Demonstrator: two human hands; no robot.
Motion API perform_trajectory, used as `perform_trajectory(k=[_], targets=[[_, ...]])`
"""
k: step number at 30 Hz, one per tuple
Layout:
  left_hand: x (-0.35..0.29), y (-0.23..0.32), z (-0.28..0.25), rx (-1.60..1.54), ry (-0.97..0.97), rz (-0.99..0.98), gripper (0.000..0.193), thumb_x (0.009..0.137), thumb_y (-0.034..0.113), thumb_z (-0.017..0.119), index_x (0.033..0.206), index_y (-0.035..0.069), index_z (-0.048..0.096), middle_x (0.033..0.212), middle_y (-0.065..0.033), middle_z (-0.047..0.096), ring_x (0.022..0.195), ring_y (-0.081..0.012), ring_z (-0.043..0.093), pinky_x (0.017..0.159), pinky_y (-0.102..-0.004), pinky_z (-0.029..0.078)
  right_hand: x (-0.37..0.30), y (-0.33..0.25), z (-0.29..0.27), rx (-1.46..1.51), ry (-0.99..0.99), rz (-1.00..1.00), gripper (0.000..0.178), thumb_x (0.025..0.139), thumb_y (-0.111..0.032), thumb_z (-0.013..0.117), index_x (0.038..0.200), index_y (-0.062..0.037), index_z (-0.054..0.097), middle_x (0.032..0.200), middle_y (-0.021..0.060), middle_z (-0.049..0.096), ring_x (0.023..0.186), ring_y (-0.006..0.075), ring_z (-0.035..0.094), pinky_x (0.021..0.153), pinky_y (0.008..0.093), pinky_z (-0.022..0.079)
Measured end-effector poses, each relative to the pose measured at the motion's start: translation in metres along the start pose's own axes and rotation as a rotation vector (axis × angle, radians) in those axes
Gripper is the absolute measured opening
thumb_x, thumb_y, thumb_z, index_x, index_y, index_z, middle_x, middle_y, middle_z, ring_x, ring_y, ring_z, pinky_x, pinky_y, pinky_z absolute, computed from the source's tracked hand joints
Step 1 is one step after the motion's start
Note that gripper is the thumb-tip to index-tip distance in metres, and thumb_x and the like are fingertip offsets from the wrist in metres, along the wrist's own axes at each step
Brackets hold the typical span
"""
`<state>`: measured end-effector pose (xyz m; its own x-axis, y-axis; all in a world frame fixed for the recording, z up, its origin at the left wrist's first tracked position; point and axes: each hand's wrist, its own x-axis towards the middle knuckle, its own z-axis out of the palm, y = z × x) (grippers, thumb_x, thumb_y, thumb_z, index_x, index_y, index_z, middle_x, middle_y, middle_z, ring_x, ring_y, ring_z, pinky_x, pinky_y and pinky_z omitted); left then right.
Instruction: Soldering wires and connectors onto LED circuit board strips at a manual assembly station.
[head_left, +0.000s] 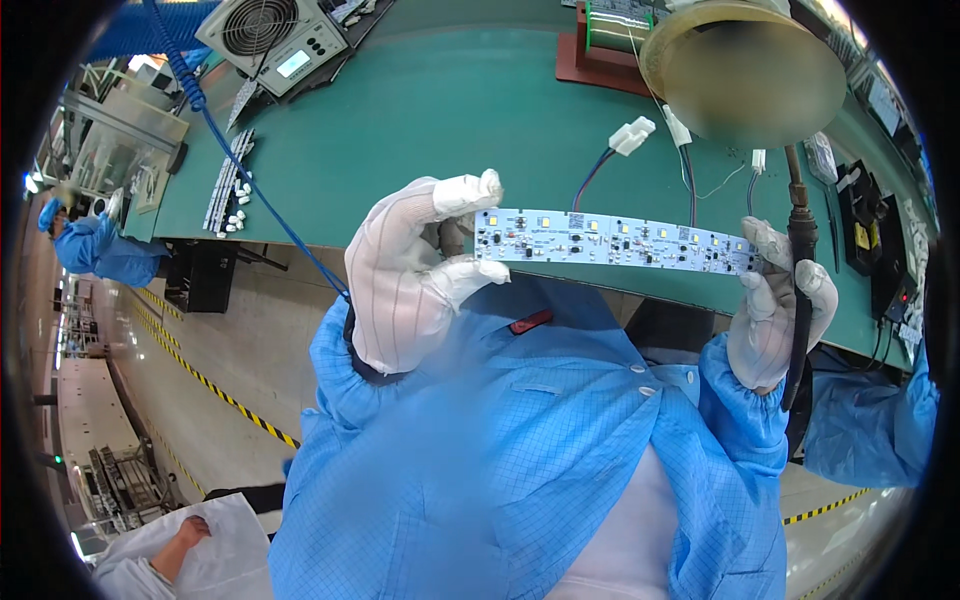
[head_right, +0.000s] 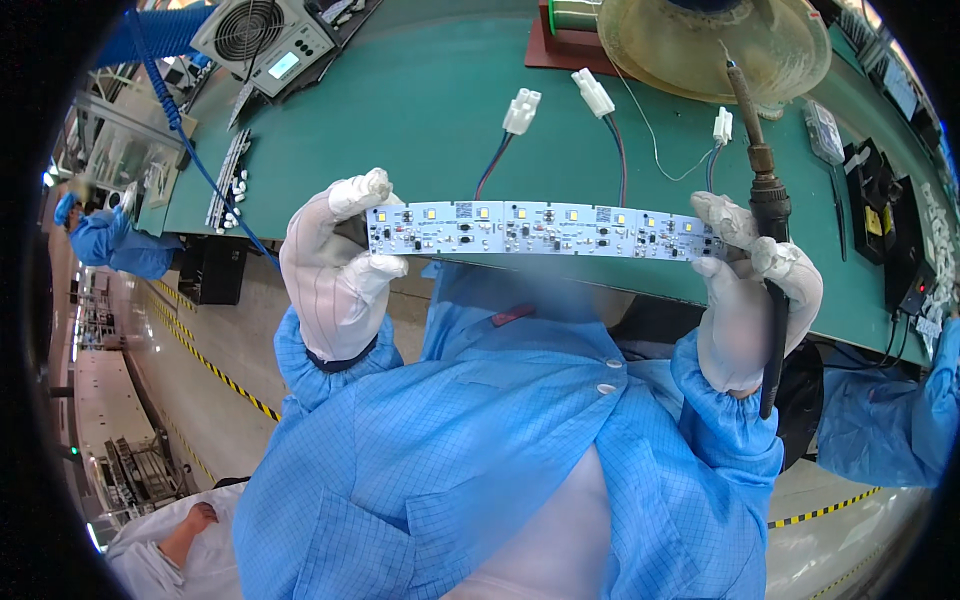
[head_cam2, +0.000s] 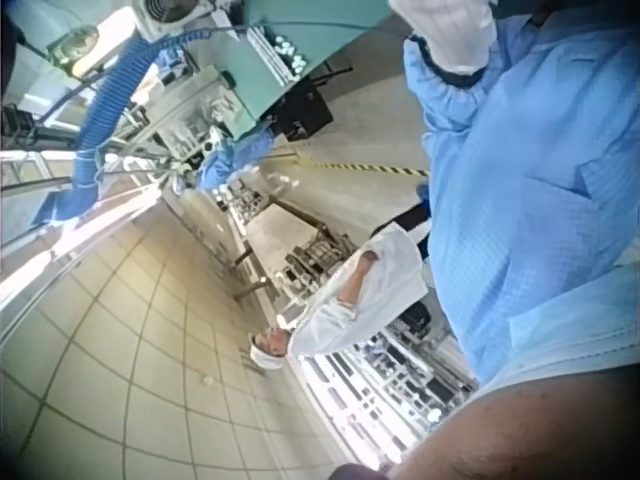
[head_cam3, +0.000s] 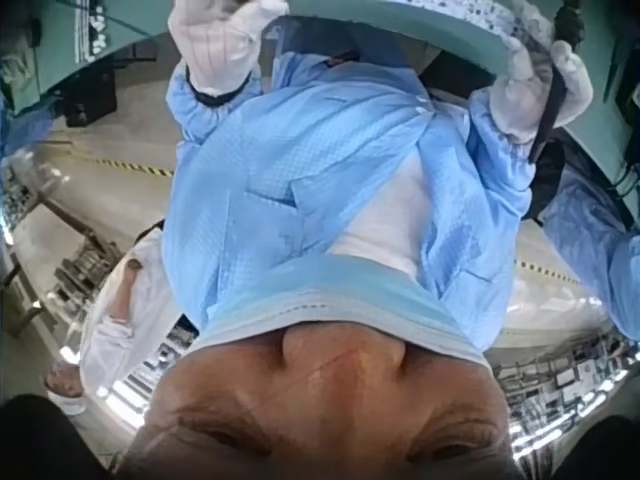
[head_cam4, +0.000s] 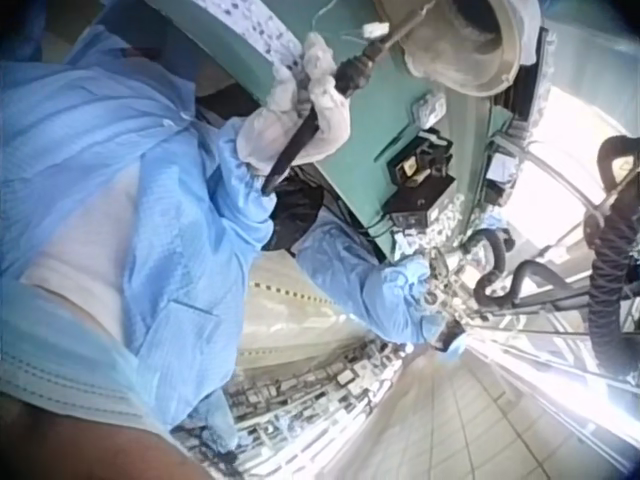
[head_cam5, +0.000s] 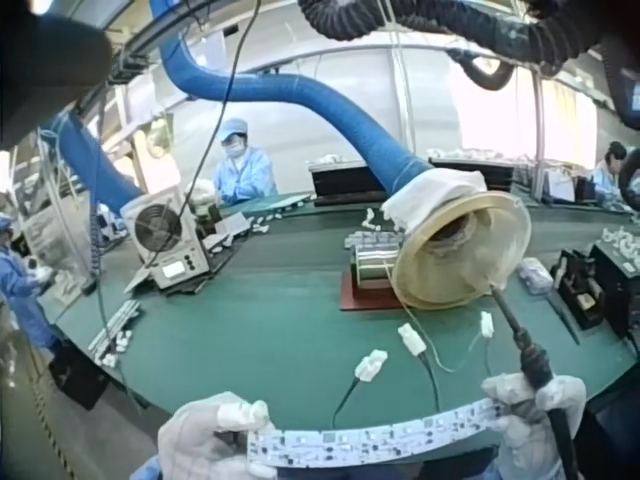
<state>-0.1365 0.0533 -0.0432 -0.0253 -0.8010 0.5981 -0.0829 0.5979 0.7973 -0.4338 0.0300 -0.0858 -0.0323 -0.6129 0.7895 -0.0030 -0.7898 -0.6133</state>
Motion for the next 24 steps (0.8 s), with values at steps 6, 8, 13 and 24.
perform_trajectory(k=[6, 8, 13, 24], targets=[[-0.003, -0.006, -0.005, 0.001, -0.004, -0.040, 0.050, 0.065, 0.006, 0.080, 0.109, -0.002, 0.058, 0.098, -0.0083, 0.059, 0.078, -0.0102, 0.053, 0.064, -0.0227, 0.044, 0.006, -0.004, -0.001, 0.010, -0.031, -0.035, 0.051, 0.077, 0.006, 0.062, 0.118, -0.0175, 0.045, 0.108, 0.0255, 0.060, 0.105, 0.0352, 0.059, 0.095, 0.0477, 0.042], [-0.003, -0.008, -0.004, 0.013, -0.024, -0.061, 0.051, 0.066, 0.008, 0.080, 0.110, -0.002, 0.058, 0.099, -0.0088, 0.059, 0.079, -0.0108, 0.054, 0.066, -0.0236, 0.045, 0.007, -0.005, 0.000, 0.020, -0.049, -0.044, 0.053, 0.077, 0.005, 0.063, 0.120, -0.0185, 0.045, 0.109, 0.0248, 0.060, 0.105, 0.0348, 0.059, 0.095, 0.0474, 0.042], [-0.008, -0.007, -0.002, -0.172, 0.074, -0.160, 0.053, 0.069, 0.012, 0.079, 0.113, -0.003, 0.055, 0.100, -0.0095, 0.058, 0.085, -0.0148, 0.058, 0.078, -0.0272, 0.046, 0.005, -0.004, 0.006, 0.168, 0.094, -0.059, 0.068, 0.067, 0.010, 0.070, 0.122, -0.0196, 0.043, 0.110, 0.0200, 0.059, 0.099, 0.0364, 0.061, 0.084, 0.0458, 0.053], [-0.010, -0.013, -0.006, -0.187, 0.047, -0.163, 0.053, 0.073, 0.016, 0.075, 0.115, -0.005, 0.051, 0.098, -0.0110, 0.058, 0.088, -0.0173, 0.058, 0.080, -0.0286, 0.047, 0.007, -0.016, 0.012, 0.239, 0.087, -0.098, 0.064, 0.068, 0.006, 0.074, 0.119, -0.0171, 0.042, 0.112, 0.0223, 0.056, 0.102, 0.0369, 0.059, 0.079, 0.0451, 0.056]])
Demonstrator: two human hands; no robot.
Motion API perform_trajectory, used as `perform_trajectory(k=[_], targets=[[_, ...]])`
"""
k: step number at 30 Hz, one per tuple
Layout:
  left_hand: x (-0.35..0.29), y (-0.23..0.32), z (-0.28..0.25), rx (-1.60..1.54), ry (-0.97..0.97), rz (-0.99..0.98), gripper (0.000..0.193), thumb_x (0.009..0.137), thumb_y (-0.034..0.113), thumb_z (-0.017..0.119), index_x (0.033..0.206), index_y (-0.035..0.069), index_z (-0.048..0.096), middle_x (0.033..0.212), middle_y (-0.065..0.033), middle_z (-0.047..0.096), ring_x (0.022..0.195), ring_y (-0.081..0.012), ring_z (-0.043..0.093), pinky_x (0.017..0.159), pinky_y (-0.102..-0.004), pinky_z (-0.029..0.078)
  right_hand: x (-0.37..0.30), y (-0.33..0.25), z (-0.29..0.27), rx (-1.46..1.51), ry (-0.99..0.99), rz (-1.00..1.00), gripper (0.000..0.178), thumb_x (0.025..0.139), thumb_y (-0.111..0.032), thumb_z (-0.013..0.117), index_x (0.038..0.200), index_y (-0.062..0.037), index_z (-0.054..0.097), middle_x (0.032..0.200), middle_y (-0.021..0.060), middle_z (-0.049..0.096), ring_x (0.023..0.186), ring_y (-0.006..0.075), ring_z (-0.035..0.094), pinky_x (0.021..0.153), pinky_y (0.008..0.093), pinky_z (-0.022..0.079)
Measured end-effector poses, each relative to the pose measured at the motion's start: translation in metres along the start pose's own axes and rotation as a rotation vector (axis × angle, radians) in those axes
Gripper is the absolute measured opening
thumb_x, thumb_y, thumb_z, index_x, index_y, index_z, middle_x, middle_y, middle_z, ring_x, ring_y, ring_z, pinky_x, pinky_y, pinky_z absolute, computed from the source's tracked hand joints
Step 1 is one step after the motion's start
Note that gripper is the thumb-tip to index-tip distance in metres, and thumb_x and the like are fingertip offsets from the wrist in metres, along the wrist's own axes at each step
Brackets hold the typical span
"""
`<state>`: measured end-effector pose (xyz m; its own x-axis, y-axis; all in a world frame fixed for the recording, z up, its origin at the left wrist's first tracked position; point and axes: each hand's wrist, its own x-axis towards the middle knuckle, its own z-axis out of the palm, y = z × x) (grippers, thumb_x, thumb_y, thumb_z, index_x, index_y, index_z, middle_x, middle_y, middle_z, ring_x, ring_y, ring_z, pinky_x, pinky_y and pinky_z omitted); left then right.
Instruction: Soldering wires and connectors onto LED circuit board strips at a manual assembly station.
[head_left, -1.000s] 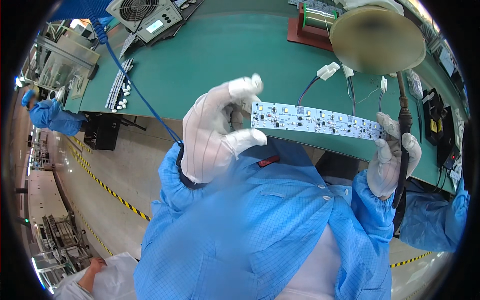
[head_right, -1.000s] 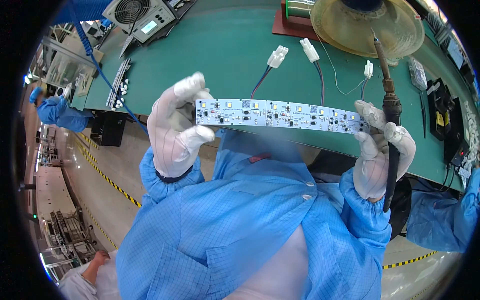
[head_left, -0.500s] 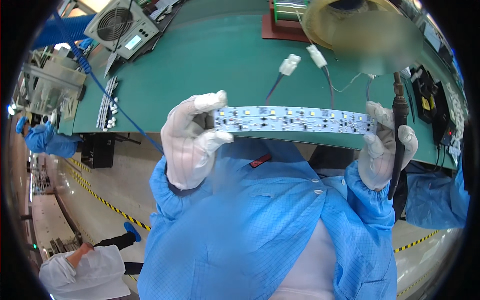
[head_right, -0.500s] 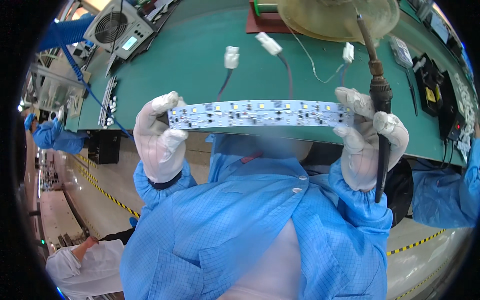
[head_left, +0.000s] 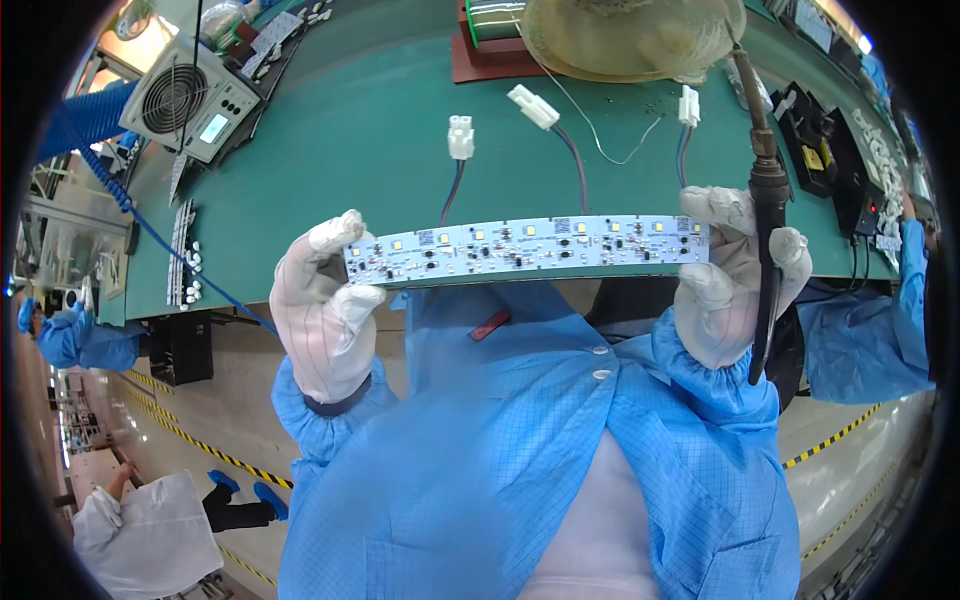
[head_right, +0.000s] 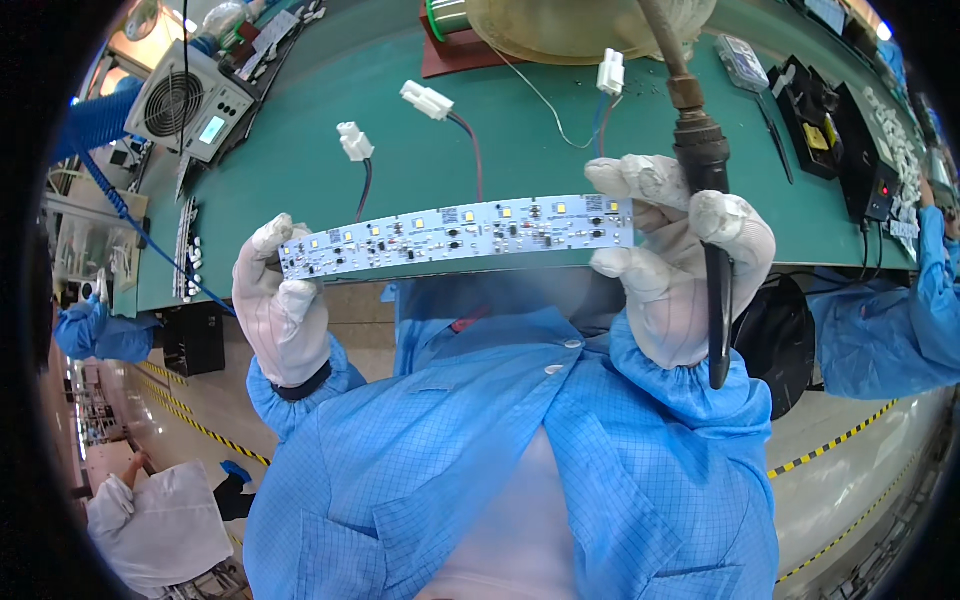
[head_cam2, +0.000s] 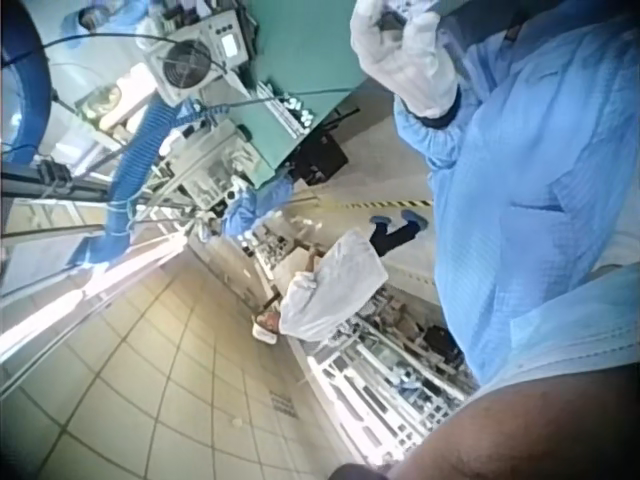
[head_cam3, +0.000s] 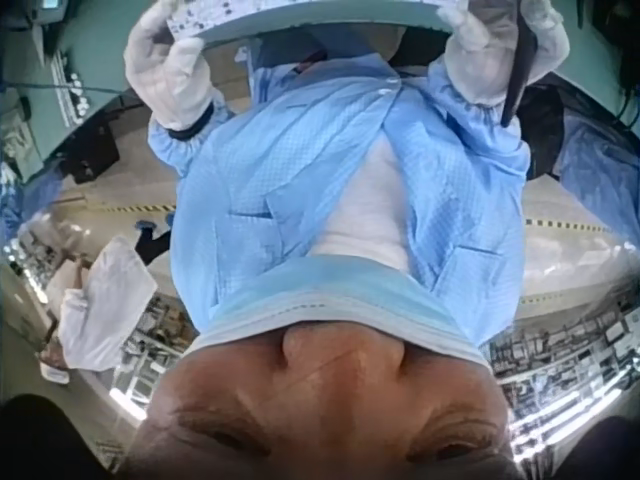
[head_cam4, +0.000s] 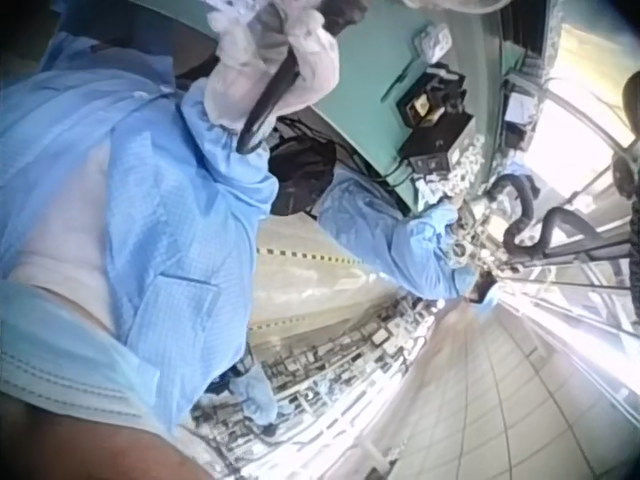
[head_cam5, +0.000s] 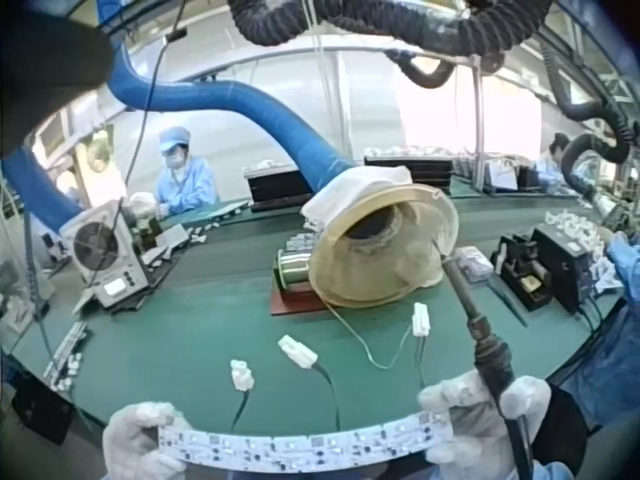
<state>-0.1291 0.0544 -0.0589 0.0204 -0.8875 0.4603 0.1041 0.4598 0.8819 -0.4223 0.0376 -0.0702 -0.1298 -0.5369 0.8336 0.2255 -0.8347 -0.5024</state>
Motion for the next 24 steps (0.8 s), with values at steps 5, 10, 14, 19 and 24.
perform_trajectory(k=[5, 10, 14, 19, 24], targets=[[-0.0016, -0.0040, -0.0045, 0.083, 0.043, 0.041, 0.055, 0.074, 0.020, 0.074, 0.117, -0.005, 0.049, 0.102, -0.0123, 0.057, 0.091, -0.0183, 0.058, 0.082, -0.0295, 0.047, -0.0001, -0.0009, 0.0011, -0.054, -0.030, -0.027, 0.057, 0.069, 0.006, 0.073, 0.113, -0.0116, 0.042, 0.113, 0.0258, 0.054, 0.102, 0.0410, 0.058, 0.078, 0.0462, 0.056], [-0.0027, -0.0036, -0.0034, 0.063, 0.040, 0.003, 0.057, 0.075, 0.021, 0.074, 0.118, -0.005, 0.048, 0.102, -0.0125, 0.057, 0.094, -0.0188, 0.057, 0.084, -0.0302, 0.047, 0.0023, -0.0018, -0.0015, -0.169, -0.067, -0.051, 0.054, 0.068, 0.005, 0.074, 0.111, -0.0091, 0.044, 0.109, 0.0261, 0.055, 0.101, 0.0418, 0.059, 0.075, 0.0459, 0.057], [-0.0032, -0.0052, -0.0051, 0.069, 0.030, -0.002, 0.057, 0.075, 0.020, 0.074, 0.118, -0.006, 0.048, 0.103, -0.0124, 0.057, 0.095, -0.0189, 0.057, 0.085, -0.0307, 0.047, 0.0023, -0.0023, 0.0003, -0.134, -0.055, -0.050, 0.053, 0.067, 0.005, 0.075, 0.111, -0.0082, 0.048, 0.107, 0.0253, 0.056, 0.099, 0.0413, 0.060, 0.077, 0.0465, 0.056], [-0.0038, -0.0034, -0.0056, 0.076, 0.048, -0.044, 0.060, 0.074, 0.021, 0.075, 0.119, -0.006, 0.047, 0.102, -0.0120, 0.057, 0.094, -0.0183, 0.057, 0.085, -0.0312, 0.046, 0.0011, -0.0039, -0.0053, -0.191, -0.089, -0.013, 0.055, 0.070, 0.005, 0.072, 0.115, -0.0125, 0.046, 0.107, 0.0255, 0.057, 0.098, 0.0385, 0.061, 0.079, 0.0456, 0.055], [0.0001, -0.0049, -0.0018, 0.154, 0.056, -0.018, 0.068, 0.072, 0.033, 0.077, 0.120, -0.004, 0.047, 0.101, -0.0108, 0.057, 0.091, -0.0169, 0.057, 0.083, -0.0299, 0.047, -0.0005, -0.0027, -0.0044, -0.246, -0.113, -0.003, 0.059, 0.071, 0.007, 0.071, 0.117, -0.0172, 0.044, 0.104, 0.0261, 0.058, 0.098, 0.0352, 0.062, 0.080, 0.0439, 0.055]])
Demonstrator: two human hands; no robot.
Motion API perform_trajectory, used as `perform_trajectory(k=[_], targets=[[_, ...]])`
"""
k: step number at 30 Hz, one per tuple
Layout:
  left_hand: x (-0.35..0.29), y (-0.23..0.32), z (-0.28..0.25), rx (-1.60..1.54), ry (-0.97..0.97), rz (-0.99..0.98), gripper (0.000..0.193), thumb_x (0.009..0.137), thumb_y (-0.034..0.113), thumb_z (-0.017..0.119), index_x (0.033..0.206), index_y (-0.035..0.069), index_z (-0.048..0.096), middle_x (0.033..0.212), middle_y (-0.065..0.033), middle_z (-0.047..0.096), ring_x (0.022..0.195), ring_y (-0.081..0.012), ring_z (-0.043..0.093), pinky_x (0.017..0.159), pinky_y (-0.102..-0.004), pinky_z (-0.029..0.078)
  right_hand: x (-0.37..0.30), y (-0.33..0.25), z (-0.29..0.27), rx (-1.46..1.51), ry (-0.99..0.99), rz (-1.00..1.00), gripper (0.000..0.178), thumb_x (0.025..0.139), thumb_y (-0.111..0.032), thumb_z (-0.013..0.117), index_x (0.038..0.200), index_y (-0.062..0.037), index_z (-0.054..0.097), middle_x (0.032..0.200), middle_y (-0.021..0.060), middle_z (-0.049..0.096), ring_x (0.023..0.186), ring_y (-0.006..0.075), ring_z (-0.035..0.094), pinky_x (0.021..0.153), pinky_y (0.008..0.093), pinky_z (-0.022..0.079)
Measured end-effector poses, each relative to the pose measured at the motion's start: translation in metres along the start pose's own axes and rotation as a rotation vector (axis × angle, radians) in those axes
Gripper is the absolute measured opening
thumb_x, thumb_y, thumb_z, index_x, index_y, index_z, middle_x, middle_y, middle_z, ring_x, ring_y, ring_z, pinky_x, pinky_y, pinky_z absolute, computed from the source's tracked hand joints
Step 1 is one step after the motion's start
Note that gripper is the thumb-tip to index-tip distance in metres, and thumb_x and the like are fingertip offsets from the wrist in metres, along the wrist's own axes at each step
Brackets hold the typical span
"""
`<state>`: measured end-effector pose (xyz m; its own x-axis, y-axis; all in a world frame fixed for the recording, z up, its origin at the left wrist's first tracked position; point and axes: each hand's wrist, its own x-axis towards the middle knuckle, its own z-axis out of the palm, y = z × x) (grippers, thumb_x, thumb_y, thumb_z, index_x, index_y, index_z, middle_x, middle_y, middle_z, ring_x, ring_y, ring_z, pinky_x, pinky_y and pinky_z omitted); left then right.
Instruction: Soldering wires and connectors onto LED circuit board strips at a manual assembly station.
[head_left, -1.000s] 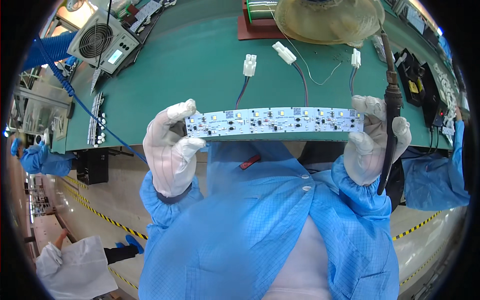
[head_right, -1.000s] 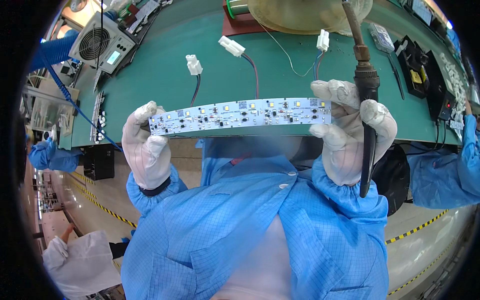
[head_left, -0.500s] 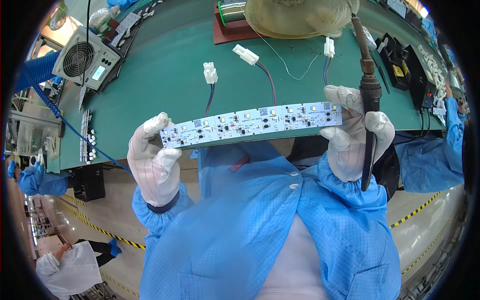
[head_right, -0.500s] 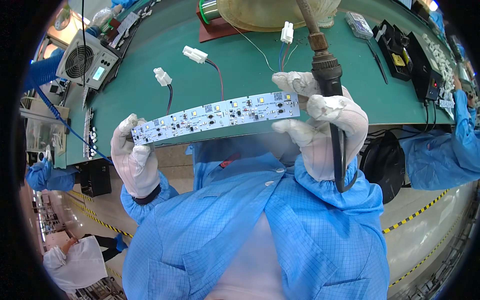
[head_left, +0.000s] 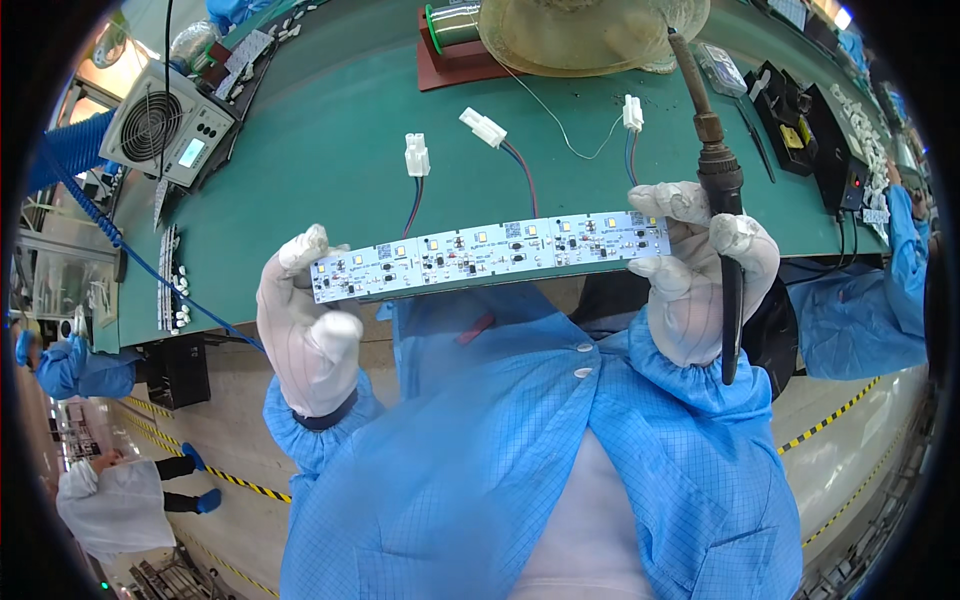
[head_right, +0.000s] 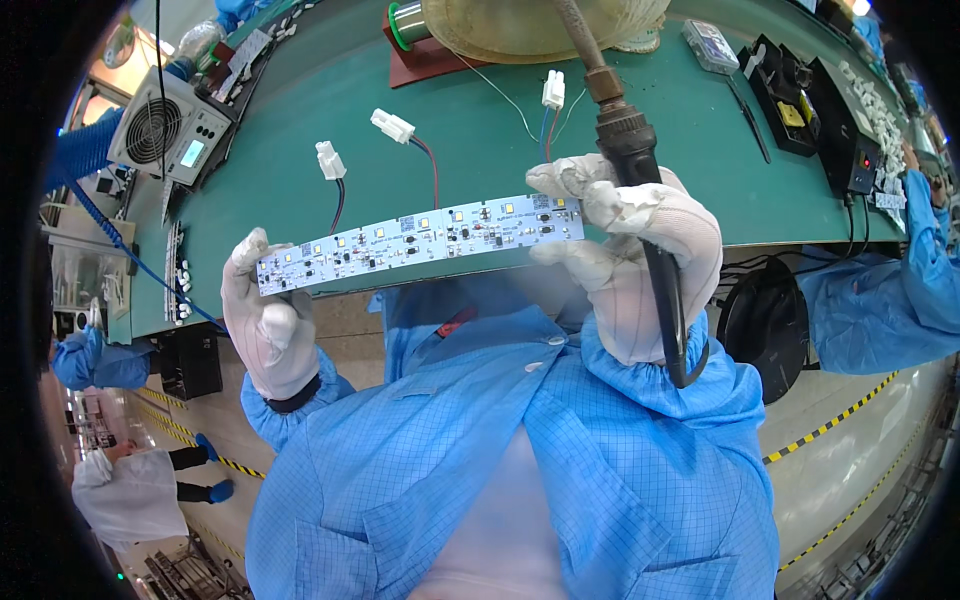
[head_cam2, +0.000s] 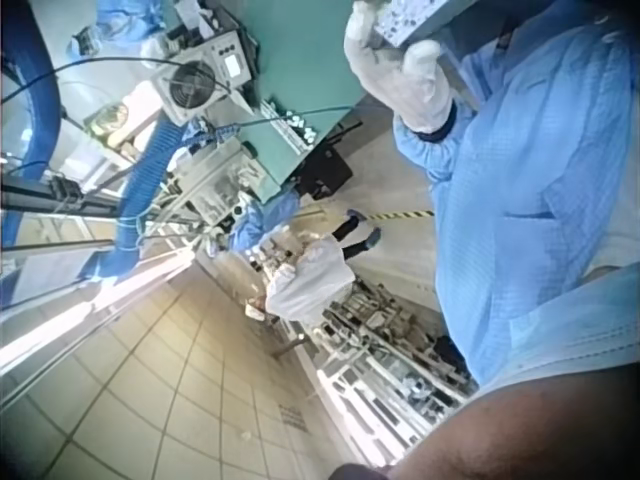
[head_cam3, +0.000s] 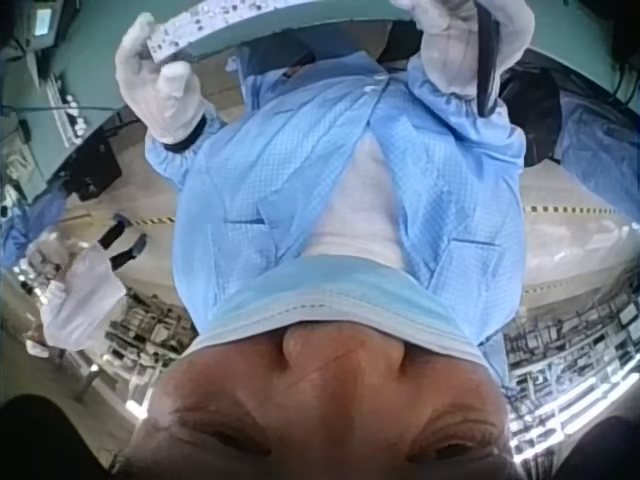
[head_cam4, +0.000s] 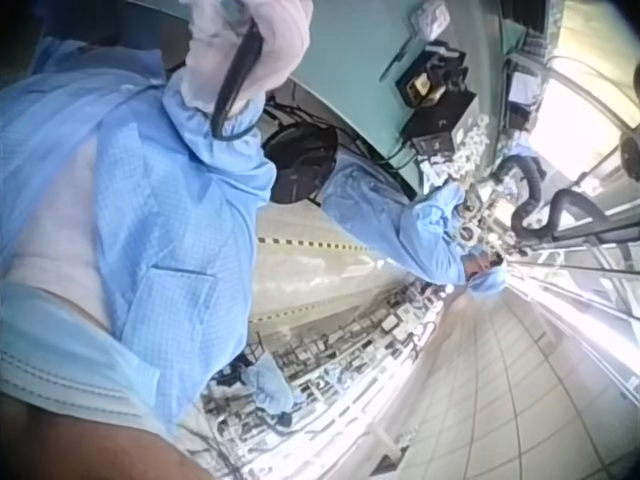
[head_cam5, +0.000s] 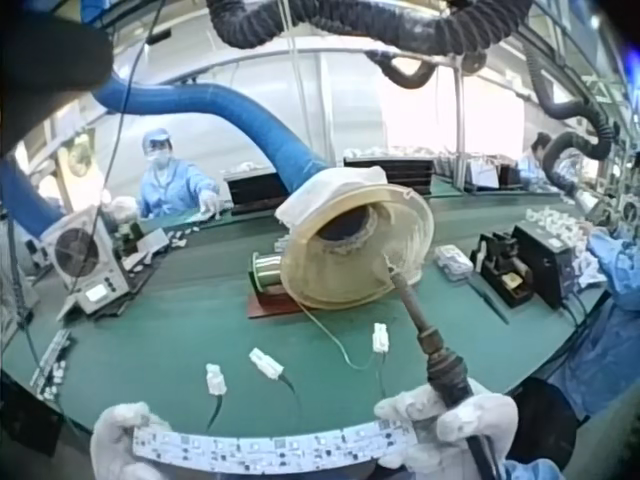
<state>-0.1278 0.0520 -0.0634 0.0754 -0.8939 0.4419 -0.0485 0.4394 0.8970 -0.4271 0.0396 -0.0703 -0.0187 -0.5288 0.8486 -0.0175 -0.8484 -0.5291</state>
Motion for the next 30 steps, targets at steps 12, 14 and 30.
perform_trajectory(k=[12, 14, 30], targets=[[-0.001, 0.010, -0.015, 0.013, -0.001, -0.066, 0.068, 0.073, 0.052, 0.071, 0.109, -0.002, 0.051, 0.106, -0.0098, 0.055, 0.091, -0.0171, 0.057, 0.079, -0.0293, 0.048, 0.009, 0.007, 0.002, 0.043, -0.046, -0.091, 0.045, 0.087, -0.046, 0.048, 0.101, -0.0035, 0.051, 0.077, 0.0145, 0.055, 0.072, 0.0292, 0.057, 0.078, 0.0536, 0.047], [-0.002, 0.007, -0.019, 0.029, 0.051, -0.031, 0.067, 0.073, 0.051, 0.071, 0.109, -0.002, 0.051, 0.107, -0.0099, 0.055, 0.092, -0.0175, 0.056, 0.081, -0.0302, 0.047, 0.011, 0.000, -0.010, -0.024, -0.082, -0.031, 0.068, 0.088, -0.067, 0.021, 0.092, -0.0079, 0.053, 0.068, 0.0103, 0.047, 0.063, 0.0248, 0.047, 0.075, 0.0558, 0.045], [0.000, 0.004, -0.020, 0.084, 0.073, 0.002, 0.066, 0.073, 0.050, 0.072, 0.107, -0.003, 0.051, 0.108, -0.0108, 0.055, 0.098, -0.0195, 0.055, 0.089, -0.0340, 0.043, 0.016, -0.002, -0.025, 0.088, -0.394, -0.031, 0.041, 0.093, -0.046, 0.043, 0.092, -0.0106, 0.063, 0.073, -0.0003, 0.060, 0.067, 0.0188, 0.045, 0.073, 0.0557, 0.045]])
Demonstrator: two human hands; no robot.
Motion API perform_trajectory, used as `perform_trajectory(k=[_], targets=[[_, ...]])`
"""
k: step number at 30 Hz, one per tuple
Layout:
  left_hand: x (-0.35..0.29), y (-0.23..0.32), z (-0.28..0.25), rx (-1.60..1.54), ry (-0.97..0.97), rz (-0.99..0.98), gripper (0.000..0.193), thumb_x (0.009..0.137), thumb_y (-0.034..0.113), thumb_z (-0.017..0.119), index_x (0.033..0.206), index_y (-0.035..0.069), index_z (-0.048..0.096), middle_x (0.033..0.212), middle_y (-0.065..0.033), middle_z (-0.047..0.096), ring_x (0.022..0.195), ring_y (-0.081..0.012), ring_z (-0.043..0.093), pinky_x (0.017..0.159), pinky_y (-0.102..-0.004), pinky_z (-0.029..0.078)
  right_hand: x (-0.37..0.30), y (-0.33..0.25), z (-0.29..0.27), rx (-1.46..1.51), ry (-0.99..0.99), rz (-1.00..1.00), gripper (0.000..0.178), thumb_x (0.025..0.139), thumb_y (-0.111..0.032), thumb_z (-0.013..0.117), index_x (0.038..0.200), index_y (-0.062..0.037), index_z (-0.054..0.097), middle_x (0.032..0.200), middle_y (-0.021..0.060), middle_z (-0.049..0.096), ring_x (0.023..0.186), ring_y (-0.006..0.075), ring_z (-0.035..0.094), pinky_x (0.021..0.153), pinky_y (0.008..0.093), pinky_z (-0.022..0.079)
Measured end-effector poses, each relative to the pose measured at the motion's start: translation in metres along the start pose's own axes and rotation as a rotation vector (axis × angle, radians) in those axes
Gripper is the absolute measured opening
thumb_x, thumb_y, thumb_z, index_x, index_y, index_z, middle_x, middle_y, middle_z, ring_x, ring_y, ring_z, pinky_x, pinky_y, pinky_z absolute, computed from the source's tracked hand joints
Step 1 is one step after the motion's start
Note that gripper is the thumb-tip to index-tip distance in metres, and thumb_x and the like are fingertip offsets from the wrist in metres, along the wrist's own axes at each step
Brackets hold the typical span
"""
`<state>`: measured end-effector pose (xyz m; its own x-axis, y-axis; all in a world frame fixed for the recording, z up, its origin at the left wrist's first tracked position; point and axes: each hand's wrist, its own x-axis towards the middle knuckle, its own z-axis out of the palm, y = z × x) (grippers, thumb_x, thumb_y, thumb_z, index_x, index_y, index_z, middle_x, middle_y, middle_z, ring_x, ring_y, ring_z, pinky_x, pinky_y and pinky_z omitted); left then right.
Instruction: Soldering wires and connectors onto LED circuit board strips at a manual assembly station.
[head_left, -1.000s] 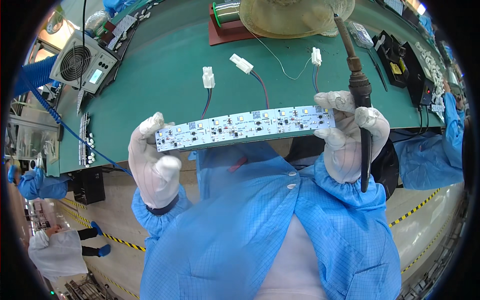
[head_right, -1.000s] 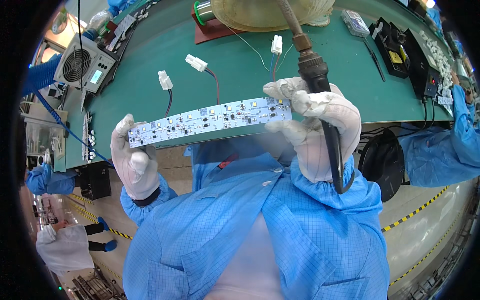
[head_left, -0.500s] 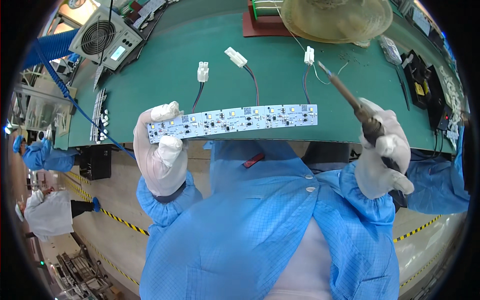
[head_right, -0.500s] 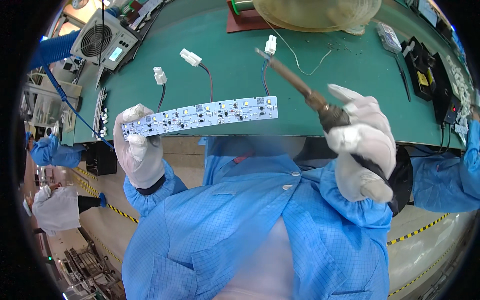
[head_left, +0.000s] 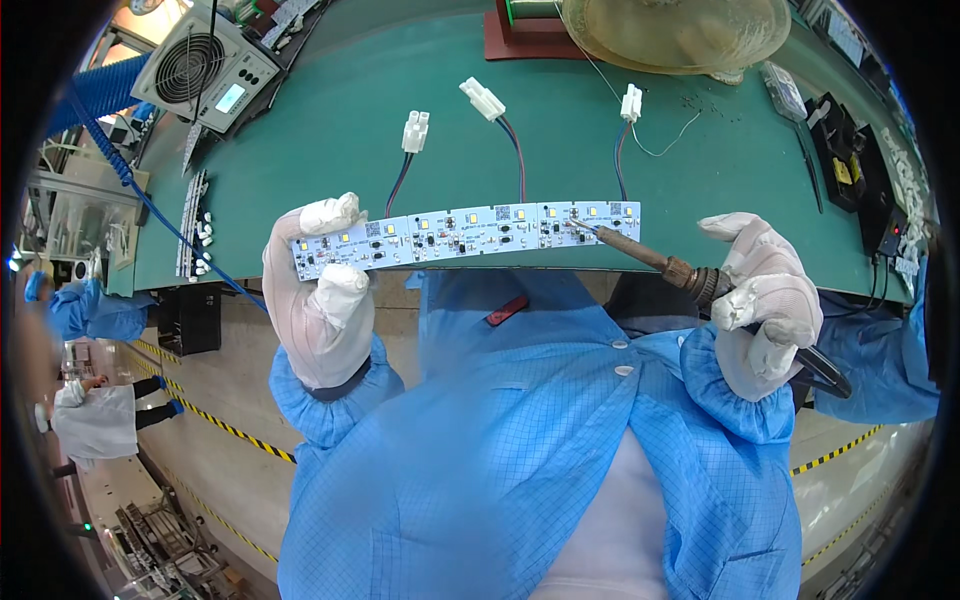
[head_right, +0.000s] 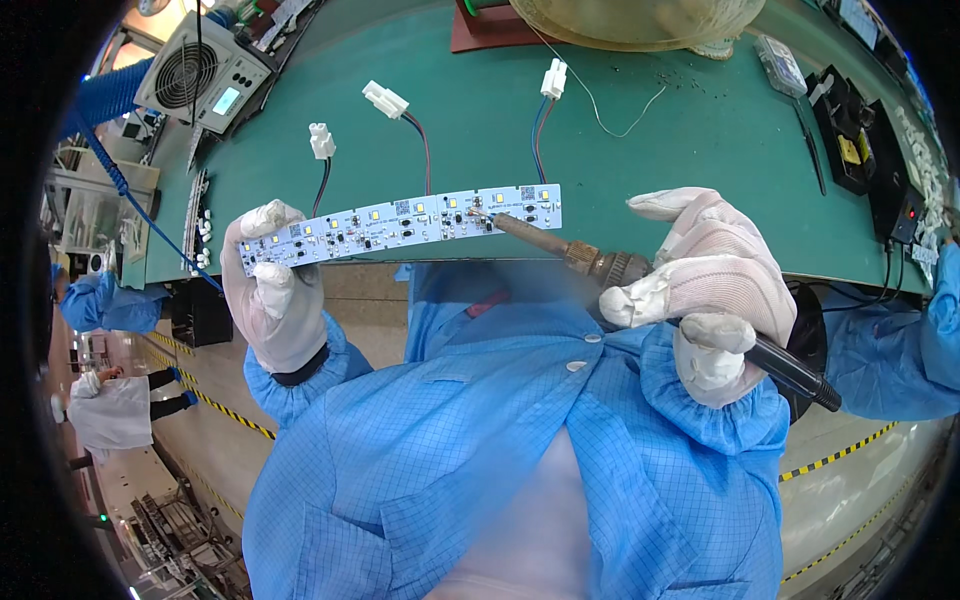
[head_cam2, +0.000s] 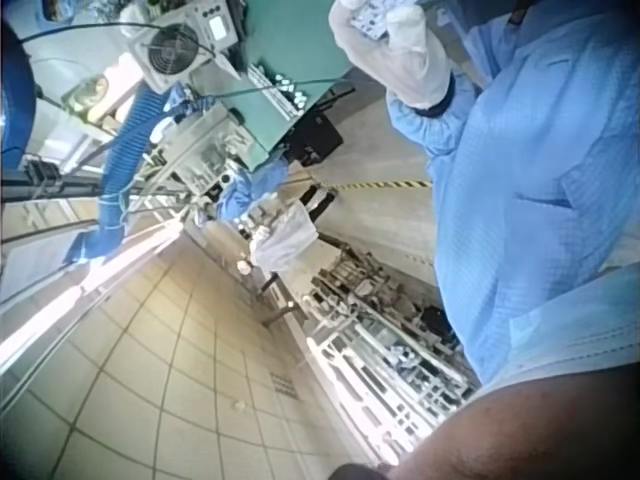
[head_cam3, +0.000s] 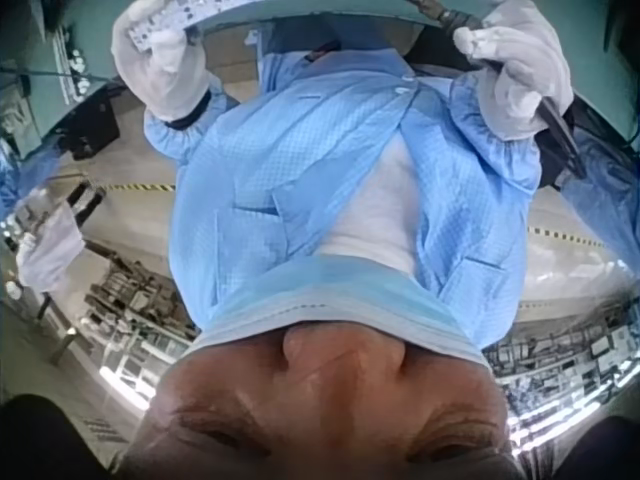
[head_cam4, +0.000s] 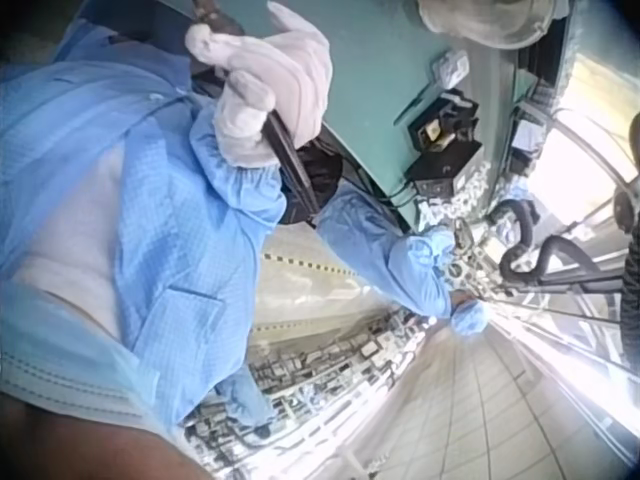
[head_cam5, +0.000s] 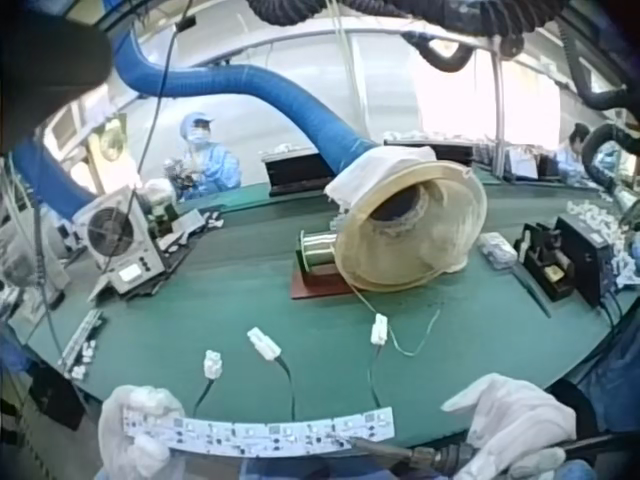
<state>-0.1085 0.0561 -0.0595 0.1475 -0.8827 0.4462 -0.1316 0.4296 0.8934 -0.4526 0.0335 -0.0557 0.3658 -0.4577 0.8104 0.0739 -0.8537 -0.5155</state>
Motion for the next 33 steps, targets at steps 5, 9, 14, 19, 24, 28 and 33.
perform_trajectory(k=[5, 9, 14, 19, 24, 28, 33], targets=[[0.000, -0.002, 0.000, -0.033, -0.013, 0.050, 0.064, 0.073, 0.047, 0.073, 0.107, -0.003, 0.050, 0.108, -0.0112, 0.055, 0.098, -0.0197, 0.055, 0.089, -0.0346, 0.044, 0.001, -0.006, 0.004, -0.037, 0.028, 0.056, 0.045, 0.094, -0.049, 0.040, 0.087, -0.0115, 0.064, 0.071, -0.0011, 0.059, 0.066, 0.0186, 0.045, 0.074, 0.0547, 0.045], [-0.001, 0.000, 0.002, -0.060, 0.001, 0.030, 0.065, 0.073, 0.047, 0.074, 0.108, -0.002, 0.050, 0.109, -0.0116, 0.055, 0.098, -0.0198, 0.055, 0.090, -0.0347, 0.044, 0.001, -0.010, 0.005, -0.083, 0.019, 0.106, 0.051, 0.094, -0.052, 0.034, 0.086, -0.0132, 0.065, 0.068, -0.0021, 0.057, 0.065, 0.0189, 0.044, 0.074, 0.0541, 0.045], [0.000, 0.001, 0.000, -0.056, -0.008, 0.024, 0.067, 0.072, 0.047, 0.074, 0.110, -0.002, 0.049, 0.109, -0.0116, 0.055, 0.098, -0.0192, 0.055, 0.089, -0.0338, 0.044, -0.003, -0.008, 0.003, -0.097, -0.012, 0.135, 0.058, 0.093, -0.056, 0.028, 0.083, -0.0148, 0.066, 0.069, -0.0021, 0.057, 0.065, 0.0195, 0.043, 0.076, 0.0546, 0.044], [0.001, 0.002, 0.003, -0.067, 0.006, 0.023, 0.067, 0.072, 0.048, 0.074, 0.110, -0.002, 0.050, 0.106, -0.0111, 0.055, 0.096, -0.0181, 0.055, 0.086, -0.0319, 0.045, -0.004, -0.002, -0.004, -0.106, -0.036, 0.109, 0.061, 0.092, -0.059, 0.026, 0.083, -0.0149, 0.067, 0.066, -0.0020, 0.053, 0.065, 0.0197, 0.043, 0.078, 0.0554, 0.043], [0.001, 0.005, 0.001, -0.092, -0.028, -0.052, 0.063, 0.074, 0.045, 0.074, 0.111, -0.001, 0.051, 0.101, -0.0100, 0.056, 0.095, -0.0178, 0.055, 0.083, -0.0303, 0.045, -0.006, -0.006, -0.008, -0.119, 0.245, 0.025, 0.048, 0.095, -0.047, 0.034, 0.082, -0.0094, 0.060, 0.072, 0.0061, 0.053, 0.068, 0.0238, 0.049, 0.080, 0.0552, 0.043], [-0.003, -0.005, -0.005, -0.185, 0.028, -0.020, 0.053, 0.076, 0.034, 0.073, 0.110, 0.000, 0.051, 0.105, -0.0096, 0.055, 0.095, -0.0191, 0.054, 0.089, -0.0327, 0.042, -0.015, 0.000, -0.015, -0.266, 0.570, 0.356, 0.024, 0.094, -0.024, 0.048, 0.101, -0.0058, 0.063, 0.090, 0.0088, 0.061, 0.080, 0.0215, 0.058, 0.070, 0.0358, 0.047], [0.001, -0.009, -0.010, 0.279, 0.019, -0.061, 0.044, 0.088, 0.039, 0.058, 0.107, 0.000, 0.052, 0.102, -0.0092, 0.052, 0.089, -0.0173, 0.053, 0.083, -0.0307, 0.043, -0.010, 0.027, -0.078, -0.781, 0.710, 0.682, 0.036, 0.090, -0.032, 0.057, 0.108, -0.0015, 0.063, 0.092, 0.0053, 0.064, 0.076, 0.0119, 0.056, 0.066, 0.0250, 0.043]])
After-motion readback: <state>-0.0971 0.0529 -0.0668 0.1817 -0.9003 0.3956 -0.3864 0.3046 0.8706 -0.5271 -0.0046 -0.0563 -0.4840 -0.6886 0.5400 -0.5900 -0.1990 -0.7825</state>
